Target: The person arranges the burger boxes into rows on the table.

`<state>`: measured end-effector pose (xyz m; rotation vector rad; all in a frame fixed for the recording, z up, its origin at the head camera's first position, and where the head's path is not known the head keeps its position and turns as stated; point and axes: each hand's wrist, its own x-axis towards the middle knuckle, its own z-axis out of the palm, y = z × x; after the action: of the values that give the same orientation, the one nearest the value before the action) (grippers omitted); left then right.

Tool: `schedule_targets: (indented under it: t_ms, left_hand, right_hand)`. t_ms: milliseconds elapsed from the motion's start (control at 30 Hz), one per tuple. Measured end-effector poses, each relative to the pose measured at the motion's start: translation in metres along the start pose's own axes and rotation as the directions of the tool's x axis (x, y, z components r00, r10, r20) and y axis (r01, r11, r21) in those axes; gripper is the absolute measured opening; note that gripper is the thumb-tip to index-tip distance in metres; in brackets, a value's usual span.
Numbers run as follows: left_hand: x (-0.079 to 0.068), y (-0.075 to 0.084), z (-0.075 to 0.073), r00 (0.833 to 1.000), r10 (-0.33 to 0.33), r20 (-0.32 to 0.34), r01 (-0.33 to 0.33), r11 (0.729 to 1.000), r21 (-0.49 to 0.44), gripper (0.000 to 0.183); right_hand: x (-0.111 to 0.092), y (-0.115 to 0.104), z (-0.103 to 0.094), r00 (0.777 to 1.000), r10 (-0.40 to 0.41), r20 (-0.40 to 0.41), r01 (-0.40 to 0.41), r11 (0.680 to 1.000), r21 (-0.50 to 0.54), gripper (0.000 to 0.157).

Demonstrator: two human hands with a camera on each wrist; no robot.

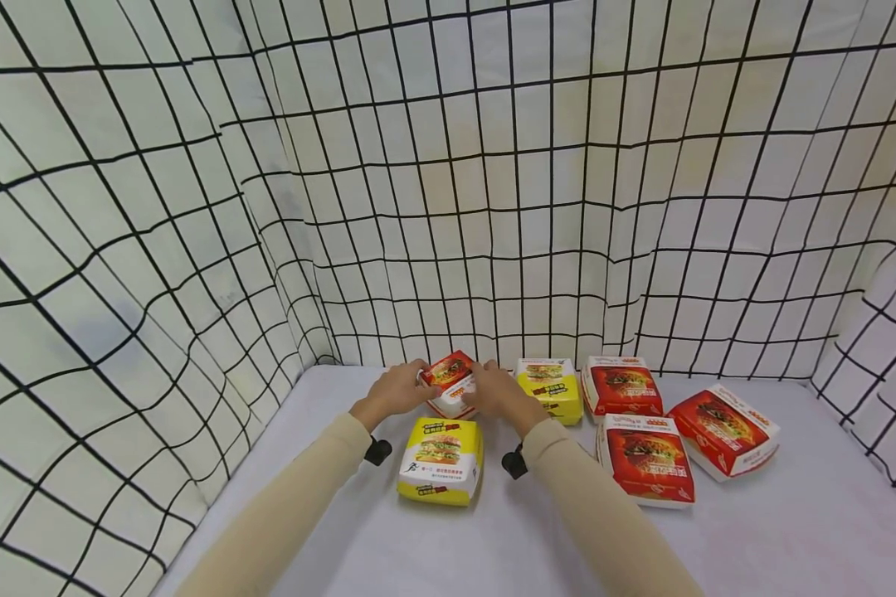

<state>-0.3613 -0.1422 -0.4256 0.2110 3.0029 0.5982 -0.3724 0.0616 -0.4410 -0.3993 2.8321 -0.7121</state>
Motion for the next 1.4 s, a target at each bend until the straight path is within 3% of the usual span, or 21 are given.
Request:
schedule_targets:
  t_ms: [700,1400]
  left_hand:
    - [0.003,-0.003,0.007,0.992,0.045,0.121,-0.042,0.999,-0.033,0.089]
    - [0.003,-0.009,0.005,0.991,0.076,0.11,-0.07,0.996,-0.052,0.074]
  right_hand:
    - [-0.011,-0.001,0.0,0.999,-0.026,-0.048,0.023,0.998,-0.058,0.071]
    - [-0.013,0.001,0.003,0.997,-0.037,-0.069,0.029,0.994,-0.108,0.06]
